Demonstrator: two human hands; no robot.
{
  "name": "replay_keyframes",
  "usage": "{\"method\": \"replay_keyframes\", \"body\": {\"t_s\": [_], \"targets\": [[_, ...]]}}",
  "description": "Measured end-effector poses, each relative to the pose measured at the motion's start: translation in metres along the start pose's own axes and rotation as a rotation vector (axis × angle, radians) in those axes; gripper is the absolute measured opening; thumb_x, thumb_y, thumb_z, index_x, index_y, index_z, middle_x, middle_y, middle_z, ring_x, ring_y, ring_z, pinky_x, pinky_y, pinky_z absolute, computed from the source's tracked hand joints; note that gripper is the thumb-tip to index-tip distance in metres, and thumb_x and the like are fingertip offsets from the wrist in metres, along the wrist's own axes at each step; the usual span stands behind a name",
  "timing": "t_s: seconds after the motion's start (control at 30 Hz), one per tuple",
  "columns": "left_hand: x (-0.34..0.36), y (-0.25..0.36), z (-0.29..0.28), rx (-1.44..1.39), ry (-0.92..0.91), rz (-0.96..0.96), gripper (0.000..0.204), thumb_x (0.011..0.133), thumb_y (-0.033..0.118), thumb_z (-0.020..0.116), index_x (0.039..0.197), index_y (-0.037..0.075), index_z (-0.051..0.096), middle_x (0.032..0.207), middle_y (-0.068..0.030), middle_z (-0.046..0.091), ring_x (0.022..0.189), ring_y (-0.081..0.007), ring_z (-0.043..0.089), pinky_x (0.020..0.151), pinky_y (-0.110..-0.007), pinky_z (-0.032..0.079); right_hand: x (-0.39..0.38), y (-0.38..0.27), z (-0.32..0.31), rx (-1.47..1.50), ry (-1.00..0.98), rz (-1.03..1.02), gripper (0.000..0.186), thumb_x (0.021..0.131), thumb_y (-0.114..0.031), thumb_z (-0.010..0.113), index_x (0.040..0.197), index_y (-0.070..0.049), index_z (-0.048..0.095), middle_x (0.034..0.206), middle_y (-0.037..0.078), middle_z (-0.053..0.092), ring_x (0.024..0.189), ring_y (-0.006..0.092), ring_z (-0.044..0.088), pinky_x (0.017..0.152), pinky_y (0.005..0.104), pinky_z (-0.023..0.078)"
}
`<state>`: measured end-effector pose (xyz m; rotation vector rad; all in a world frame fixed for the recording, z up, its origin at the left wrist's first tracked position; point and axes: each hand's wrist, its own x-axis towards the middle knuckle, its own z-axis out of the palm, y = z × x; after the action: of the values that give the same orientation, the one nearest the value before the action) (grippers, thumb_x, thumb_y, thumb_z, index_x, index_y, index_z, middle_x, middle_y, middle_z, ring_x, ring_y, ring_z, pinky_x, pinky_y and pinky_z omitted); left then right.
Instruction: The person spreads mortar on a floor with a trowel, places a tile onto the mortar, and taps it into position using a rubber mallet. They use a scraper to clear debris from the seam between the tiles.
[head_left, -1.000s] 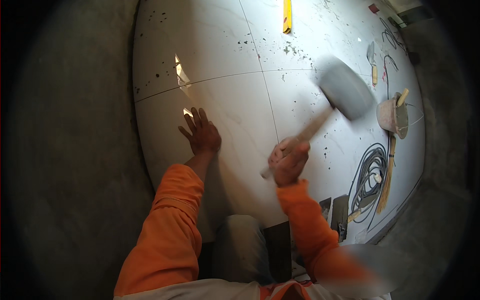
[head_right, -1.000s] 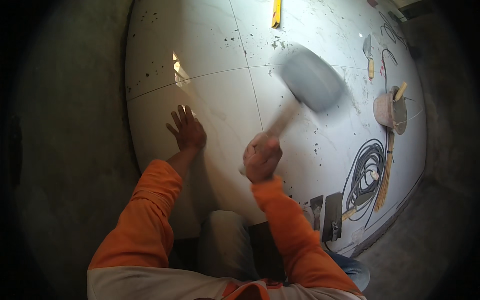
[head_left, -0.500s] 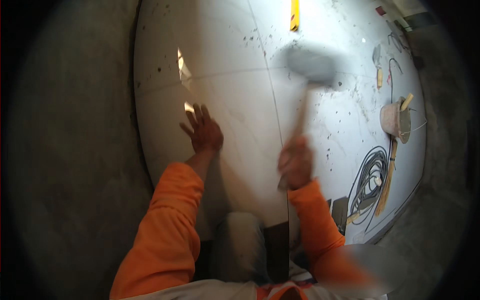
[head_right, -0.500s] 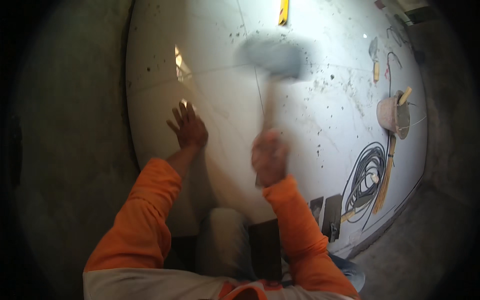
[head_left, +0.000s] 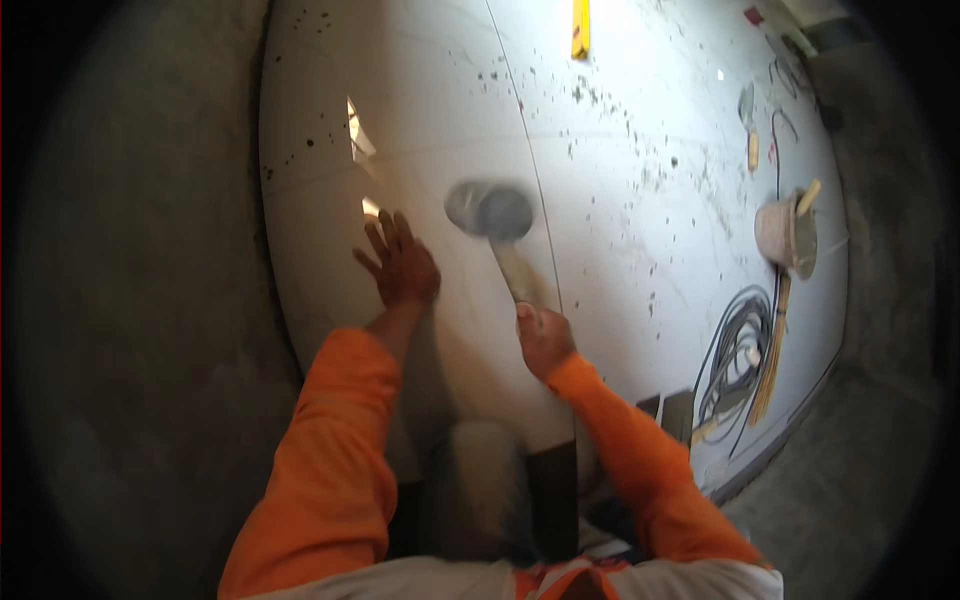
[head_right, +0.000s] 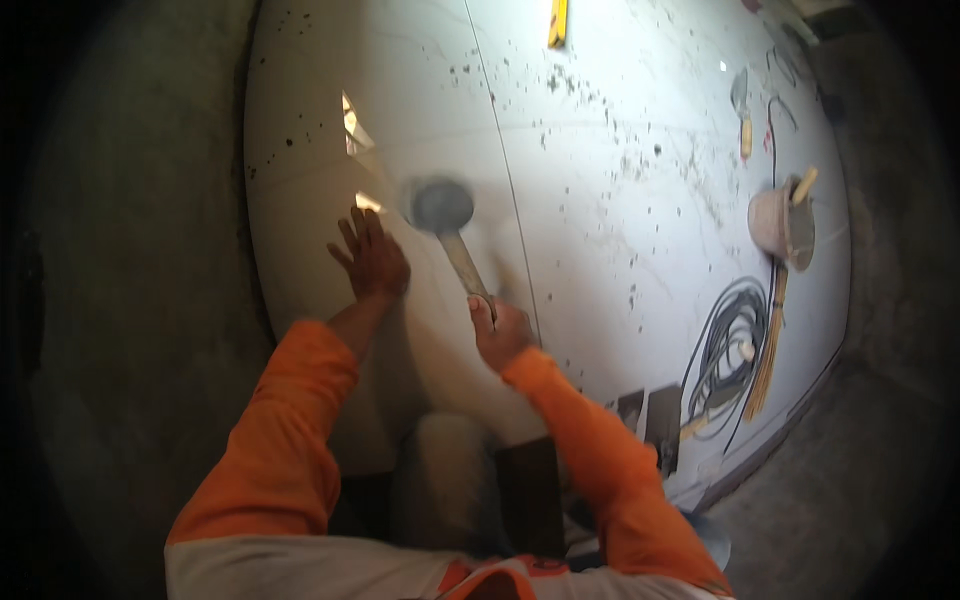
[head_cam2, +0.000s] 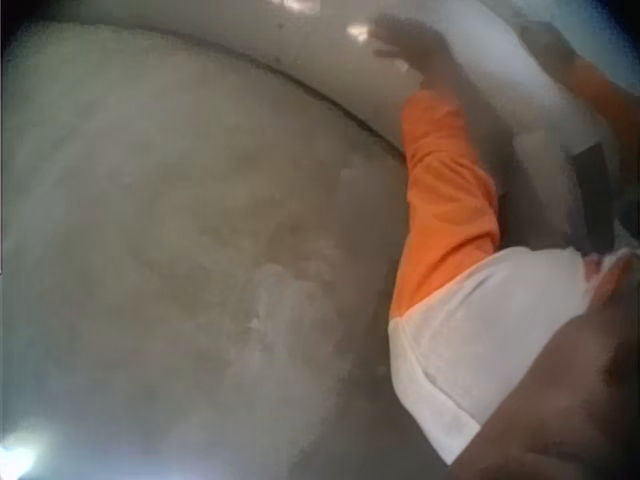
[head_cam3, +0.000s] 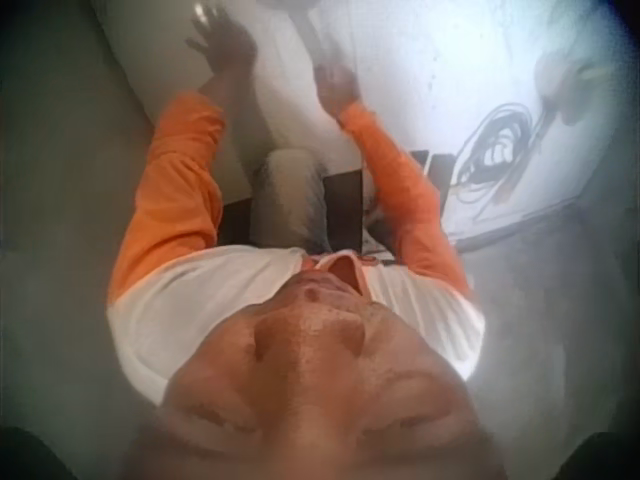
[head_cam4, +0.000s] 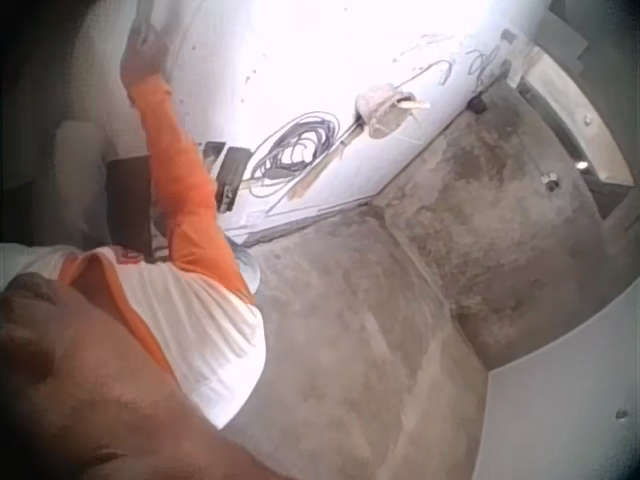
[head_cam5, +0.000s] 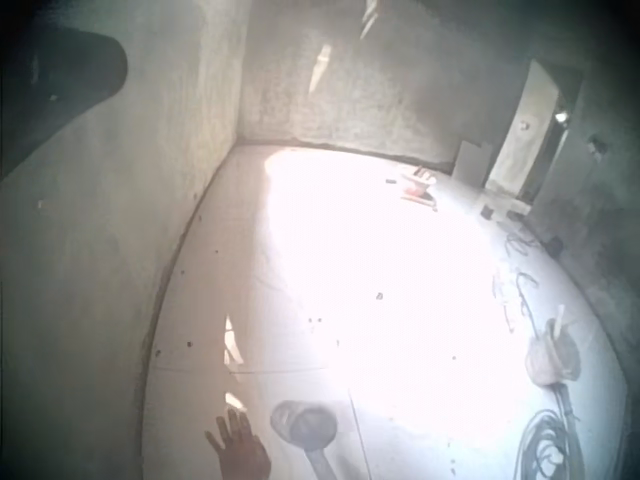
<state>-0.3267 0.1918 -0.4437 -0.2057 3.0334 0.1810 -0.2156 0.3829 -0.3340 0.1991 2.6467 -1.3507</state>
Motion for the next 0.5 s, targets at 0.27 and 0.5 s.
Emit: {"method": "replay_keyframes", "body": {"t_s": [0.27, 0.5], "targets": [[-0.018, -0.023, 0.006, 0.006, 0.023, -0.038, 0.06, 0.098, 0.033, 0.031, 0.151, 0.008, 0.019, 0.159, -0.0117, 0.01, 0.146, -0.0347, 0.005, 0.114, -0.062, 0.001, -0.039, -0.109, -0.237, 0.696, 1.061, 0.092, 0.067, 0.087, -0.077, 0.03, 0.076, -0.012, 0.043, 0.052, 0.001, 0.037, 0.043, 0.0105, 0.038, 0.036, 0.0241, 0.031], [-0.032, 0.008, -0.007, -0.02, -0.008, 0.048, 0.065, 0.097, 0.043, 0.032, 0.152, 0.014, 0.016, 0.159, -0.0102, 0.009, 0.146, -0.0352, 0.004, 0.114, -0.062, 0.0, -0.14, 0.012, -0.434, 0.787, 1.316, 0.156, 0.061, 0.092, -0.069, 0.035, 0.072, -0.011, 0.042, 0.054, -0.001, 0.031, 0.043, 0.0119, 0.031, 0.038, 0.0254, 0.029]]}}
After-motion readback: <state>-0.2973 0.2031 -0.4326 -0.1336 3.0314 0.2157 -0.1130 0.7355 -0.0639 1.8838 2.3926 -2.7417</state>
